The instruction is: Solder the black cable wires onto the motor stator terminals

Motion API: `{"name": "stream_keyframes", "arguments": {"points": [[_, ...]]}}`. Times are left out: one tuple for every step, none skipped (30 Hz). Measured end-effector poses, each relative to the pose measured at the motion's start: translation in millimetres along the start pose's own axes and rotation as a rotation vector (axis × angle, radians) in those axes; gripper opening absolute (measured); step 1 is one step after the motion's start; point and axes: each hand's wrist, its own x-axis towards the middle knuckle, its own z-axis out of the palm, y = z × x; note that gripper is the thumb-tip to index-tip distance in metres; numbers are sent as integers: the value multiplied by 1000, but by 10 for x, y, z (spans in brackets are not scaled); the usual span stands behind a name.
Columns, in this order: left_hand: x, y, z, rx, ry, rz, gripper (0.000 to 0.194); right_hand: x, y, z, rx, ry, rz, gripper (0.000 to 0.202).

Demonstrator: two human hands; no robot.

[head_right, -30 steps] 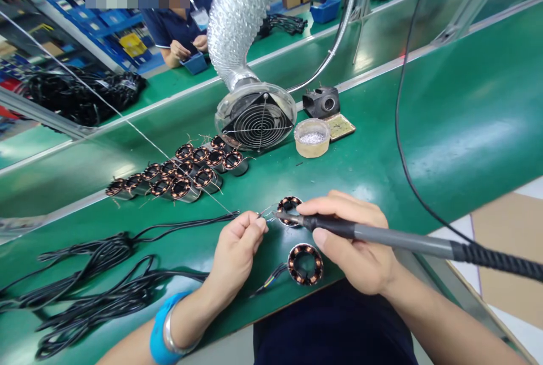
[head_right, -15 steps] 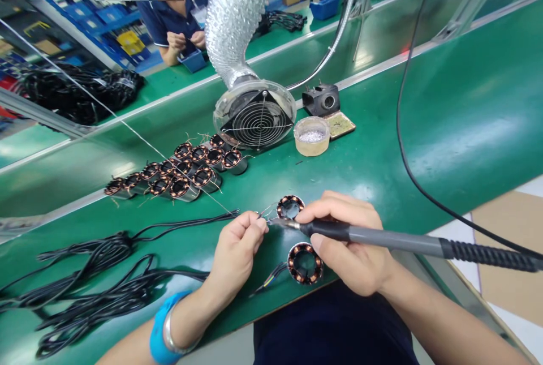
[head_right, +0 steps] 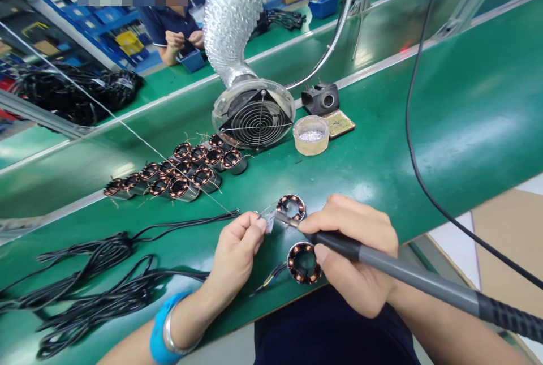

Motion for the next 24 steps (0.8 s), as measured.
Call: {"name": "stream_keyframes", "arguments": {"points": [[0,1,2,-6,-1,-3,30,9,-1,-15,-8,1,-7,23],[0,2,3,-12,-3,-6,30,13,2,-27,-15,8,-13,23],[1,2,5,-18,-3,-7,30,13,7,-34,-20,14,-17,23],[2,1,6,-21,-2,-6,30,9,14,-38,-25,14,-17,23],[4,0,6,-23,-1,-4,30,2,20,-39,-27,17,-19,23],[5,-2,6,-23,0,-1,30,-5,26,-38,-26,16,-20,23],[6,-3,6,-24,2,1,30,-12,33,-36,-25,15,-22,23],[7,-4,5,-25,4,0,30,-19,43,-34,-27,17,-22,23],[6,-5,5,-27,7,-3,30,-23,60,-32,-34,25,-24,23],[5,-5,5,-28,9,-5,30,-24,85,-31,-48,44,-27,23],[4,-4,6,-29,11,-7,30,-21,122,-30,-73,73,-34,23],[3,-4,7,-28,11,-5,30,-15,173,-28,-111,116,-45,24],[2,-3,8,-27,10,-3,30,-4,237,-27,-164,173,-59,25],[1,-4,10,-27,9,-1,30,11,313,-27,-232,235,-69,26],[1,-5,11,-27,6,-1,30,28,398,-27,-312,289,-76,28],[1,-6,13,-29,3,-3,29,46,486,-29,-400,317,-70,29],[2,-8,14,-32,2,-6,29,63,572,-32,-480,306,-51,29],[4,-11,15,-35,2,-10,29,76,650,-35,-541,260,-23,29],[5,-13,14,-39,5,-14,29,84,714,-38,-580,196,7,29],[7,-14,13,-40,6,-16,29,86,760,-40,-598,143,34,28],[8,-16,11,-41,7,-17,29,81,786,-41,-599,114,56,28],[9,-17,8,-42,7,-16,29,71,792,-40,-585,114,68,27],[9,-18,6,-41,5,-14,30,58,779,-36,-560,134,72,27],[9,-20,3,-40,5,-12,30,45,752,-30,-527,157,76,25]]}}
